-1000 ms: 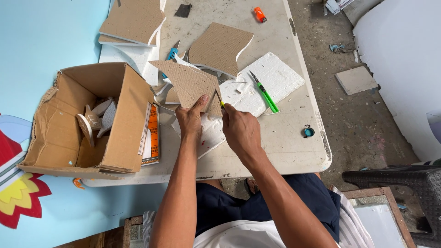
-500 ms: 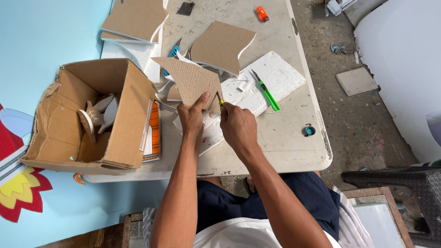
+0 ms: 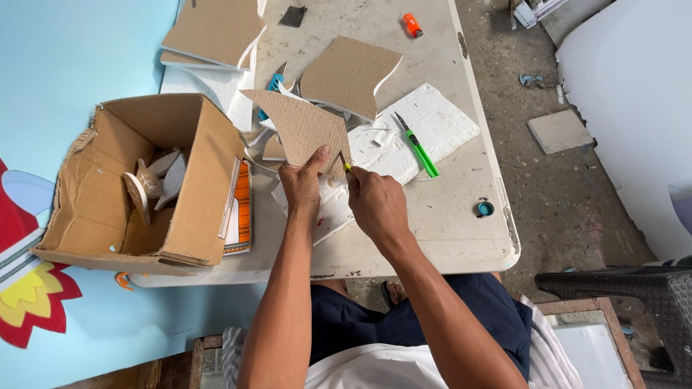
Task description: The person uses a yellow utility knife to cut a piece of corrugated cardboard on a white table. They trim the edges and then score and snap off a small section of the cardboard.
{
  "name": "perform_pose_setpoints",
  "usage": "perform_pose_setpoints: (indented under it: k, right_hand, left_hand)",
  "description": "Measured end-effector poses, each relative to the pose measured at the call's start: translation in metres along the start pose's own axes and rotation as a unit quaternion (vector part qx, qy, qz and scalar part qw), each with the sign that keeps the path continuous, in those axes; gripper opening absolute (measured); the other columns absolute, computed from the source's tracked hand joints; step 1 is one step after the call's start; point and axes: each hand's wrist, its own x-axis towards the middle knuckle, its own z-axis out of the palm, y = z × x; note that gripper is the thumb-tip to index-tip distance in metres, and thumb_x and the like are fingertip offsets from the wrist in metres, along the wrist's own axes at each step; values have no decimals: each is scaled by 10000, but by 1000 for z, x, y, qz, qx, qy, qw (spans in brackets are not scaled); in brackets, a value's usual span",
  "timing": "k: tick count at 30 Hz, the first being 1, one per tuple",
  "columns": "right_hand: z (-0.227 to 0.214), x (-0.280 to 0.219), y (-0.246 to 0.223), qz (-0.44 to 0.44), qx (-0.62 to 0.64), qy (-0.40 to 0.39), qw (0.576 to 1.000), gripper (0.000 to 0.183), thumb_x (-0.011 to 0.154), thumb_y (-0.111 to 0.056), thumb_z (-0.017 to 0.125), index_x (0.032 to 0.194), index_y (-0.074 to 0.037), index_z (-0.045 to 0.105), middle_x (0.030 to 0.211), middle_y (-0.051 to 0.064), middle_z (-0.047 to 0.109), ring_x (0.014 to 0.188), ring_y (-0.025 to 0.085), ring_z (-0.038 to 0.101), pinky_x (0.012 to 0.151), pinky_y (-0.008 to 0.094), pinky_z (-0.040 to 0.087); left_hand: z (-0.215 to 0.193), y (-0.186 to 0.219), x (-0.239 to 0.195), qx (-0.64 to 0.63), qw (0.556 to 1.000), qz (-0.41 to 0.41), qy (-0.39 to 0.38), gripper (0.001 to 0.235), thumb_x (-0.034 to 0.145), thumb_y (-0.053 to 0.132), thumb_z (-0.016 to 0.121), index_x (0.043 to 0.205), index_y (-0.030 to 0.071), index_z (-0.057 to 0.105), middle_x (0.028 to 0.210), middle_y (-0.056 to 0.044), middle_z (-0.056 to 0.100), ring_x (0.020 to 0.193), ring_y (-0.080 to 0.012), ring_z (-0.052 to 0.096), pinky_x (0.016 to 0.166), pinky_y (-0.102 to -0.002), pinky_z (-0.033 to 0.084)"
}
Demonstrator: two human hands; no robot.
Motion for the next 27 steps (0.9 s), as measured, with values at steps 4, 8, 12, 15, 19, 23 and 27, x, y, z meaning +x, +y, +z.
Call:
perform_pose_setpoints:
  k: [4,8,12,15,19,23,27]
  right_hand:
    - [-10,-14,-3,7,-23,-17,1000,290,945,-139,528,1106,-33,744,554,180,659,481,370,667,495,450,526]
    - [-9,-11,-4,-13,-60,-4,998,281,953,-129,526,1101,-46,750,576,157,680,492,336,682,503,416,546]
    - [-12,-13,-6,-19,-82,-17,996,284,966,-148,504,1081,-56,746,574,136,679,515,336,688,501,428,541]
    - [-18,-20,-10,-21,-91,-21,995,274,971,-148,502,1069,-50,739,590,151,685,531,343,696,515,431,554]
    - [-9,-13,-7,-32,-113,-19,993,279,974,-136,490,1061,-50,742,579,124,684,528,318,696,512,425,552]
    - [-13,-22,-10,-42,-123,-23,991,252,980,-154,494,1059,-56,712,604,138,683,547,348,698,512,451,548]
    - [-13,-26,-11,-28,-122,-26,992,239,1002,-155,470,1051,-52,681,626,133,683,554,345,696,523,446,551]
  left_hand:
    - [-1,5,-3,6,1000,-7,-2,283,703,156,896,943,76,770,884,-75,765,721,-118,672,584,-270,491]
    - [-1,-6,3,1,1000,-4,-10,280,680,163,906,918,102,772,858,-59,763,695,-124,683,569,-266,496]
    - [1,-2,4,4,1000,-4,-11,267,692,169,898,920,118,770,848,-37,759,683,-99,663,564,-241,466]
    - [1,0,1,5,1000,-9,-13,268,686,175,897,915,124,767,847,-23,753,682,-100,654,565,-241,461]
    - [-1,-6,3,5,1000,-13,-22,267,683,181,901,907,131,766,833,-18,756,669,-94,666,552,-235,472]
    - [-2,-7,7,-4,1000,-9,-19,298,679,172,909,933,123,762,846,-30,756,691,-109,678,553,-239,488]
    - [0,0,3,-46,999,-26,-14,305,681,135,904,947,87,763,853,-59,756,705,-152,712,551,-288,524]
